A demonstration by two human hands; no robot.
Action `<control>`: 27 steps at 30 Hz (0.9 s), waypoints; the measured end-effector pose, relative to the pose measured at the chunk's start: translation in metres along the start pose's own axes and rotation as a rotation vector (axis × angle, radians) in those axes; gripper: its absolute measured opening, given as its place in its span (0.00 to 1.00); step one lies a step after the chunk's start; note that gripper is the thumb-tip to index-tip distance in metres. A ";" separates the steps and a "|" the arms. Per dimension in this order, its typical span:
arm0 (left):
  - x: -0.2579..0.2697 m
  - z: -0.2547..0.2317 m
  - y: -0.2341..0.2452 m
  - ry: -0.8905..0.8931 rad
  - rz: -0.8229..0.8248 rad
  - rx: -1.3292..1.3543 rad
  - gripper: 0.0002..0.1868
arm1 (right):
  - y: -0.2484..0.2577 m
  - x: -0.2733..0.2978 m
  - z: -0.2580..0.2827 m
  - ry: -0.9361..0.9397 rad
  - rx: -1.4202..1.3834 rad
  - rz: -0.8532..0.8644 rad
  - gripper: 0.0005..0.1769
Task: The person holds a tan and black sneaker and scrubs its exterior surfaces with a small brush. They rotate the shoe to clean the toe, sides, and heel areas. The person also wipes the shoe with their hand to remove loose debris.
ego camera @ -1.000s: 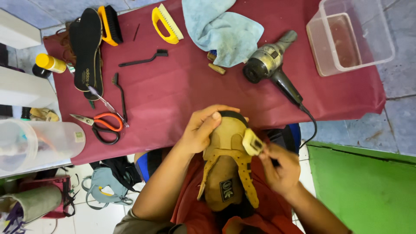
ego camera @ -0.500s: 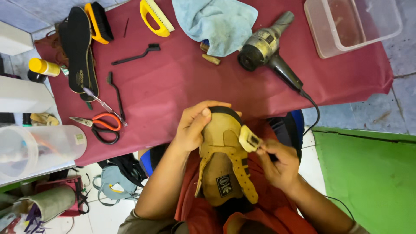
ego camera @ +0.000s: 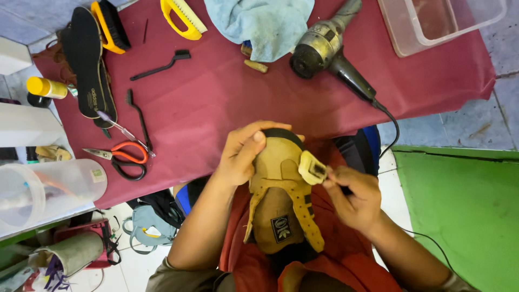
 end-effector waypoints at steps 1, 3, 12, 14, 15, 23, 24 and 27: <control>-0.001 0.000 0.001 0.007 0.004 0.009 0.23 | 0.000 0.005 -0.001 0.015 -0.013 -0.027 0.04; -0.002 -0.001 0.000 0.020 0.014 0.018 0.23 | 0.001 -0.001 0.009 0.025 -0.026 -0.060 0.04; 0.010 0.050 0.022 0.006 0.080 -0.063 0.18 | -0.007 -0.074 0.067 0.172 0.045 0.036 0.03; 0.002 0.020 0.011 0.037 0.122 -0.107 0.19 | -0.003 -0.055 0.036 0.112 0.025 0.044 0.05; 0.002 0.019 0.015 0.032 0.105 -0.109 0.19 | -0.002 -0.043 0.019 0.118 0.023 0.061 0.05; 0.011 0.027 -0.012 0.300 0.158 1.098 0.40 | -0.009 -0.019 -0.024 0.018 -0.287 0.094 0.09; 0.029 0.054 -0.008 0.286 0.166 1.093 0.40 | -0.010 -0.020 -0.025 0.033 -0.288 0.097 0.09; 0.067 0.144 0.026 0.490 -0.443 1.091 0.39 | -0.013 -0.026 -0.044 -0.132 -0.308 0.117 0.08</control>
Point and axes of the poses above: each hand's wrist, its own x-axis away from the middle knuckle, its own y-axis out of the back of the hand, z = x × y, the point moved 6 cm from there along -x, towards the middle knuckle, and after that the axes turned 6 degrees about -y, right-handed, at the moved point
